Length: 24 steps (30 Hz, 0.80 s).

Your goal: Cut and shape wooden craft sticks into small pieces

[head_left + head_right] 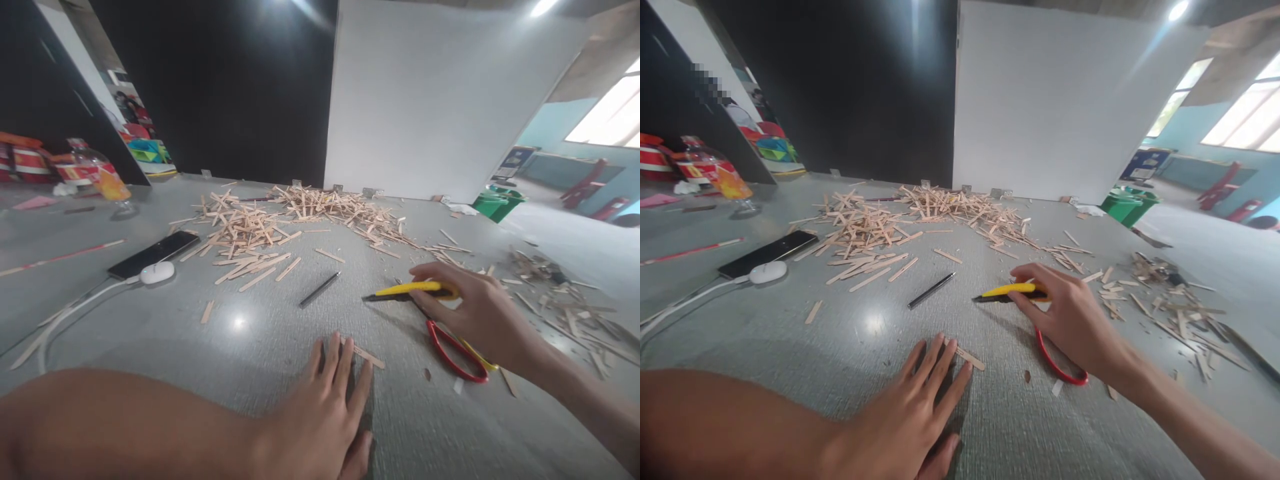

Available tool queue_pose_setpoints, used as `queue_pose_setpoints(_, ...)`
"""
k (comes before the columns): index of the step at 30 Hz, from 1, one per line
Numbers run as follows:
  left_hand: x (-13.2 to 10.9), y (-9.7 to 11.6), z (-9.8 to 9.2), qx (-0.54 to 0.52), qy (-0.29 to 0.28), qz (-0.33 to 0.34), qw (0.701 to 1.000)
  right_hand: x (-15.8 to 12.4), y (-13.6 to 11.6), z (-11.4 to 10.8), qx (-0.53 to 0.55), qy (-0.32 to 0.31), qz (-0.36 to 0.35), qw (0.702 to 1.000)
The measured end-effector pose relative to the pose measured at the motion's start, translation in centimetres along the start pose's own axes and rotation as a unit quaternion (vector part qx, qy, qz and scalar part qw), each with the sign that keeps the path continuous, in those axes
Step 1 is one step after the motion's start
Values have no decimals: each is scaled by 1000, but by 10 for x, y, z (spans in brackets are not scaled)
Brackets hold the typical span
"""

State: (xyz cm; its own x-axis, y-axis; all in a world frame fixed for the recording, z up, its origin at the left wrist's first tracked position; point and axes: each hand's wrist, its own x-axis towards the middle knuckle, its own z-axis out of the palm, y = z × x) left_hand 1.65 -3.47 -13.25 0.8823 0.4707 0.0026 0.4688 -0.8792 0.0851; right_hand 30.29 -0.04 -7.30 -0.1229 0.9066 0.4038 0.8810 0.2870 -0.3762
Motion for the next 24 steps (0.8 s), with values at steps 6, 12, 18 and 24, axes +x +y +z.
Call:
queue_pose_setpoints(6,3,-2,2,-5,-8,-2,1000,-2,-3,2,85,50,39,994)
queue_pose_setpoints(12,0,-3,8,-4,-1,-1,1000,-6,-16,8,189,52,52,979)
queue_pose_setpoints(18,2,-2,7,6,-5,-1,1000,-10,-20,29,291,-61,39,954)
queue_pose_setpoints(24,1,-3,4,-1,3,16,1000,-11,-22,33,225,-76,11,971)
